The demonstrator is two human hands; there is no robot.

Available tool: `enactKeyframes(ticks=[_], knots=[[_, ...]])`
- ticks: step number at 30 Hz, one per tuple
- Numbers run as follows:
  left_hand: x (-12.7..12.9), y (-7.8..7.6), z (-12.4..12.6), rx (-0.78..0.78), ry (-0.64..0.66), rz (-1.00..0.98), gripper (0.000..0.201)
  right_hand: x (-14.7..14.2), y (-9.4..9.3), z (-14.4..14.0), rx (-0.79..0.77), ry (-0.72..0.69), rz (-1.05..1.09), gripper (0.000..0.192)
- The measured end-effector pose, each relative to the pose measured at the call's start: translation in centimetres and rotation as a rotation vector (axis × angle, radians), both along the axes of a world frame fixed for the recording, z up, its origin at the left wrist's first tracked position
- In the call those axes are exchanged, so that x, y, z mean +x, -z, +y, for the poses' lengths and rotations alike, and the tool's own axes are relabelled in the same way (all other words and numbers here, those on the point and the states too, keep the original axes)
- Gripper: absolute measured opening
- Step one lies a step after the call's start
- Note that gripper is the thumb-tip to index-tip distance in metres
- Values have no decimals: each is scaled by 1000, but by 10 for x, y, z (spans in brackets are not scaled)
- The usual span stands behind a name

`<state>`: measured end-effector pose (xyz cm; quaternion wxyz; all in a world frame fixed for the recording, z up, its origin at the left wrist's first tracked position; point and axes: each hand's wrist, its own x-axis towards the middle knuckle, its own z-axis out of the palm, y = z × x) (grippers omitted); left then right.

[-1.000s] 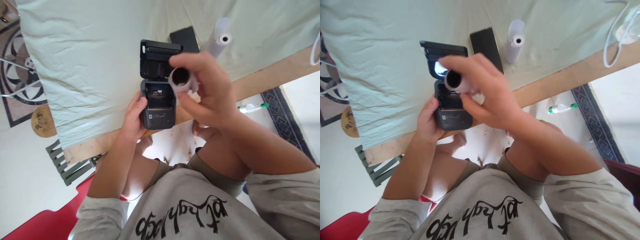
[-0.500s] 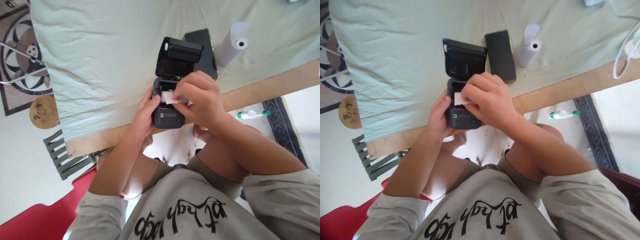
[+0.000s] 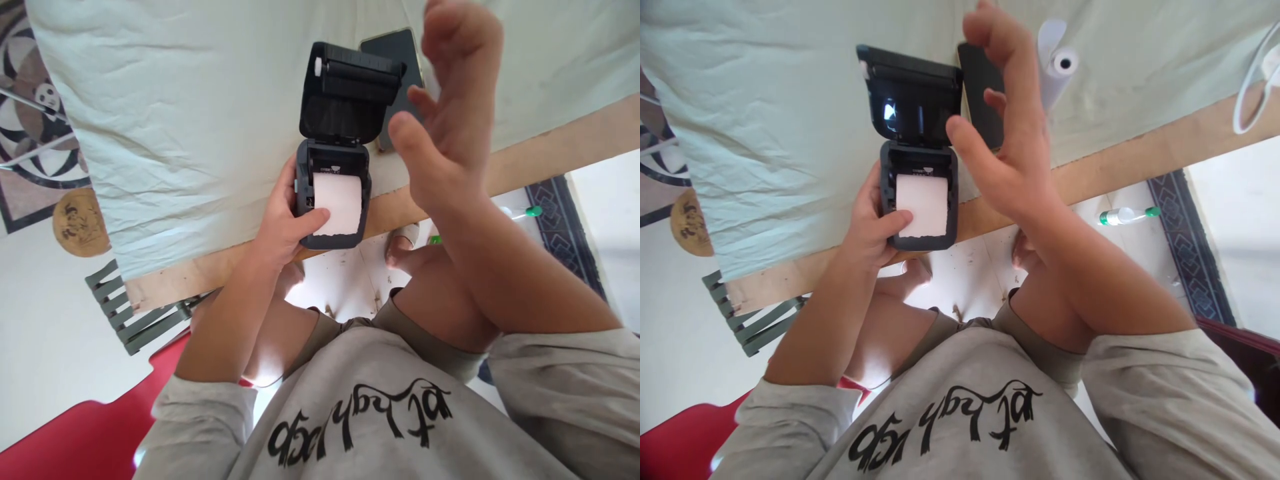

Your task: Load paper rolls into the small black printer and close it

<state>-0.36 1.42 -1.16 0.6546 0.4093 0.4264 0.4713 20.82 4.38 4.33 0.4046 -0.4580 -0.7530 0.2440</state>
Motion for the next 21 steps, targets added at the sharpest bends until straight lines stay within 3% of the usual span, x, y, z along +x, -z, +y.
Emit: enactKeyframes(ticks=[5,9,12,15,18,21], knots=[[0,3,0,28,-17,-14,64,-6,16,7,-179,116,237,23],[0,5,0,45,0,-33,57,-9,33,11,-164,97,514,17],[0,5,0,61,25,-63,62,-8,38,9,-122,-50,358,20],[0,2,-1,53,36,-57,67,-6,37,5,-125,-186,155,38],[4,-5,-4,11,-6,-22,54,-6,37,3,-171,-253,119,53],[8,-9,-5,-40,-44,18,42,-7,39,4,-186,-259,109,56]])
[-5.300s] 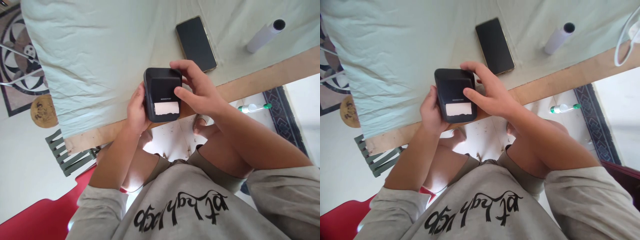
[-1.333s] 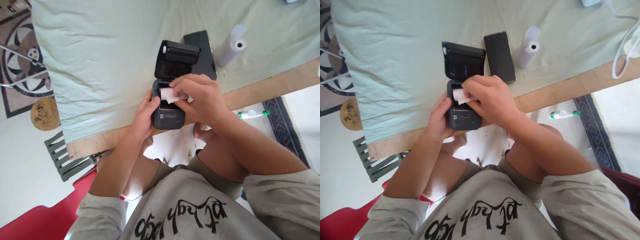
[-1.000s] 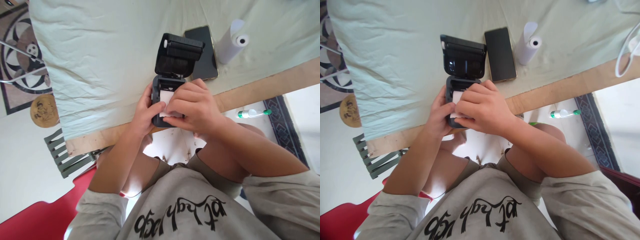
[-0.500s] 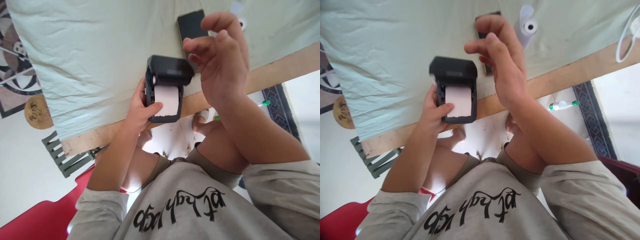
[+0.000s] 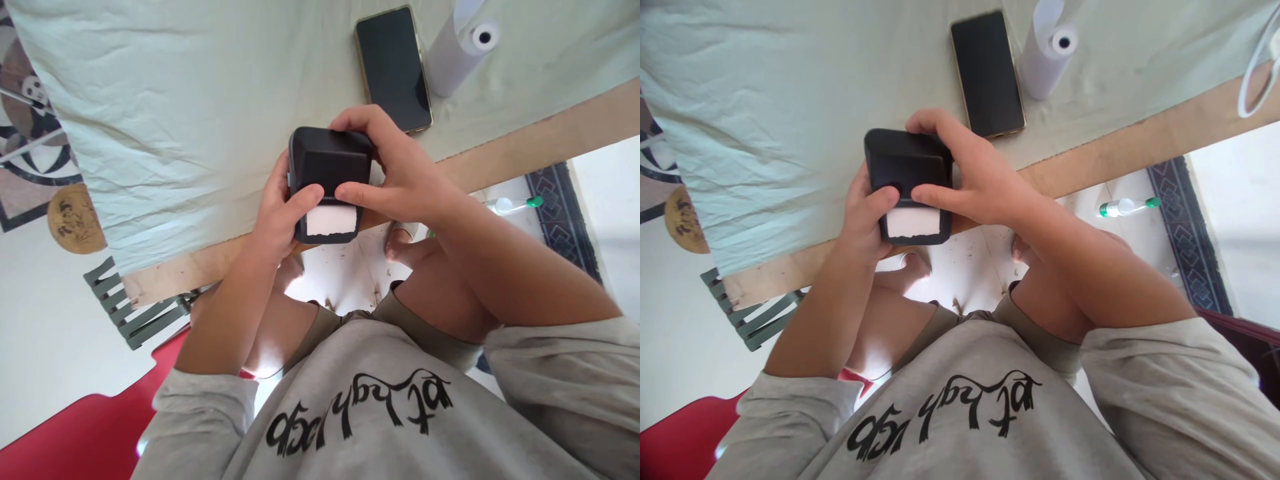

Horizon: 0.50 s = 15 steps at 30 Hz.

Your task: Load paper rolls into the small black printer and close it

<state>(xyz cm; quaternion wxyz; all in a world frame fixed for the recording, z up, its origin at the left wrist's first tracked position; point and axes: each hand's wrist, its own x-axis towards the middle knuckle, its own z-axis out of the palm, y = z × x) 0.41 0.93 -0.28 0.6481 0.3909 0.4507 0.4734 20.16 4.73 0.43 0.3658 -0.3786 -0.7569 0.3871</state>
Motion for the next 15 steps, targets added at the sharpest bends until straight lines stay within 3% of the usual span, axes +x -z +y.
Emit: enactKeyframes(ticks=[10,15], knots=[[3,1,5,-26,21,-119,47,-1,4,-3,94,13,-77,52],[3,1,11,10,11,-189,38,0,7,-3,205,55,-88,43]])
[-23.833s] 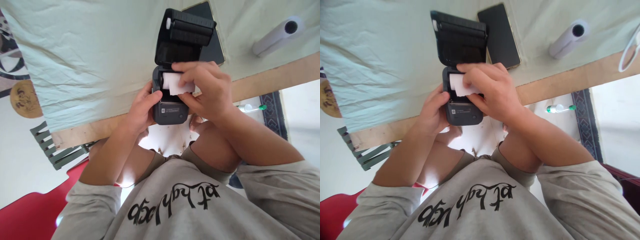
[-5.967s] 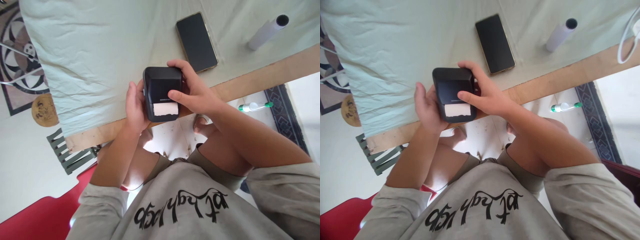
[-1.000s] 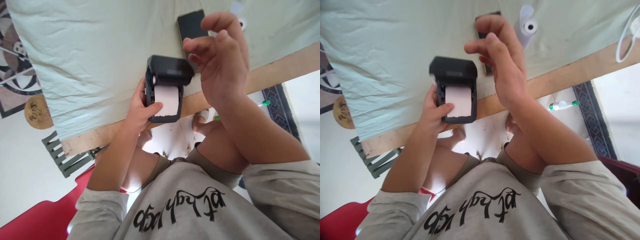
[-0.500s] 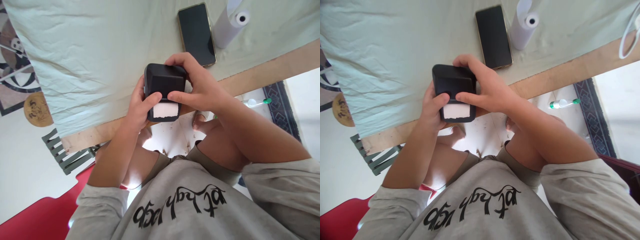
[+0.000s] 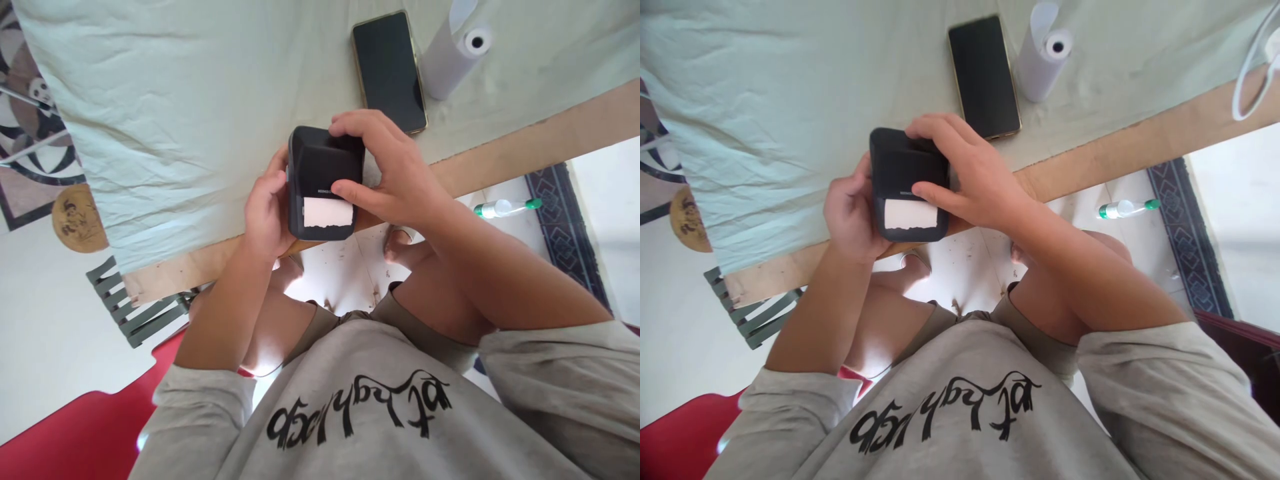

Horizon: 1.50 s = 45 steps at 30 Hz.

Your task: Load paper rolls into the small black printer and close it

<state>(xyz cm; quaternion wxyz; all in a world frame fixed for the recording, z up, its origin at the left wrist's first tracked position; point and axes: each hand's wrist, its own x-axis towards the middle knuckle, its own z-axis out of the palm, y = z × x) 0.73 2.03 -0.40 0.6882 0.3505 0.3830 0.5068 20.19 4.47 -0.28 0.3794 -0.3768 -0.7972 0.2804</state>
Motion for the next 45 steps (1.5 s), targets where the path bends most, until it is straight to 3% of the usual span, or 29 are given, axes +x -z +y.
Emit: enactKeyframes(ticks=[4,9,14,17,20,24,28,31,36,42,45], knots=[[-2,2,2,-47,-37,74,31,4,-1,-1,48,-49,-1,46],[-6,12,5,-26,-4,60,44,5,5,-2,58,-66,61,62],[-4,11,7,-4,-18,-20,27,5,8,1,44,-88,127,75],[-2,6,6,4,-2,-85,22,7,-3,1,82,-43,94,63],[-1,3,3,25,26,-146,24,6,-17,-2,164,127,61,43],[-1,4,-2,24,23,-78,31,-6,-25,-6,290,397,242,12],[-1,5,-5,12,23,-102,34,-16,-24,-7,258,379,322,24],[-1,5,-5,10,23,-134,34,-17,-28,-8,252,320,80,15],[-1,3,-4,2,24,-126,34,-20,-41,-15,57,326,-497,9],[-2,4,-4,-6,39,-115,33,-24,-53,-14,-111,206,-702,12],[-2,8,-3,19,47,-121,32,-21,-58,-13,-187,228,-669,22]])
